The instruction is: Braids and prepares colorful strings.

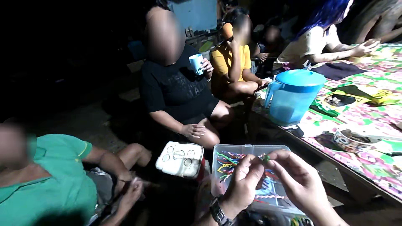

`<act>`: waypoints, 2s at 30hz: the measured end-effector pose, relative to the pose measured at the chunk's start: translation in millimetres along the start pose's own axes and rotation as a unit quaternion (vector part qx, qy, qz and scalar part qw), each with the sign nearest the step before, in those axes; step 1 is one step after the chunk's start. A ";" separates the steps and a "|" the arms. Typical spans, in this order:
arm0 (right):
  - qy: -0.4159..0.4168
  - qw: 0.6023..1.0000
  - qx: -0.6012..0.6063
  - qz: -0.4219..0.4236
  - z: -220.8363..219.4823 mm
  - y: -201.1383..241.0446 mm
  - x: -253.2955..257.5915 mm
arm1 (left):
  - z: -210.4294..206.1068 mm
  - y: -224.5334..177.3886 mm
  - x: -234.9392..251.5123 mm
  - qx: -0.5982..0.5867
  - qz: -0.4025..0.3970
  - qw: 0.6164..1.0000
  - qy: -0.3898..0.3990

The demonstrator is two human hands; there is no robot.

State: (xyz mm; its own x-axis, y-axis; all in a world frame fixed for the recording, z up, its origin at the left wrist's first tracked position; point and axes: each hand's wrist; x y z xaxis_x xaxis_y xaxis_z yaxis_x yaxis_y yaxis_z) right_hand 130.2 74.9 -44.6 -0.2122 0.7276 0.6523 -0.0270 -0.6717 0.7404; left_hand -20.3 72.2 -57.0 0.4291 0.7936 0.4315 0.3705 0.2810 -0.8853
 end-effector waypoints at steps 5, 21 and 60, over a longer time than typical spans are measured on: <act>0.002 0.996 0.084 -0.023 7.4 0.4 -8.0 | -0.5 4.2 5.7 -0.046 -0.005 0.998 0.043; -0.029 0.998 0.054 -0.009 -18.5 -12.3 -0.8 | 18.5 0.4 1.3 0.148 -0.083 0.985 -0.033; 0.017 0.987 -0.147 0.065 -13.4 -17.9 6.4 | 22.0 -8.8 1.3 0.151 0.048 0.982 -0.105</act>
State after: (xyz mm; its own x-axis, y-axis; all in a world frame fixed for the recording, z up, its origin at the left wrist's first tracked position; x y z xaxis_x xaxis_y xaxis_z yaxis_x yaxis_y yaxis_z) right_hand 116.2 89.7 -55.9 -0.2652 0.6305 0.7295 -0.2782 -0.7745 0.5682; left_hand -41.1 82.6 -52.4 0.2600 0.9089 0.3262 0.0626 0.3212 -0.9449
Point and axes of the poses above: each hand's wrist, its own x-axis towards the middle knuckle, its own z-axis out of the back of the hand, y = z × x, and after that the axes turned 10 degrees about y, right-handed
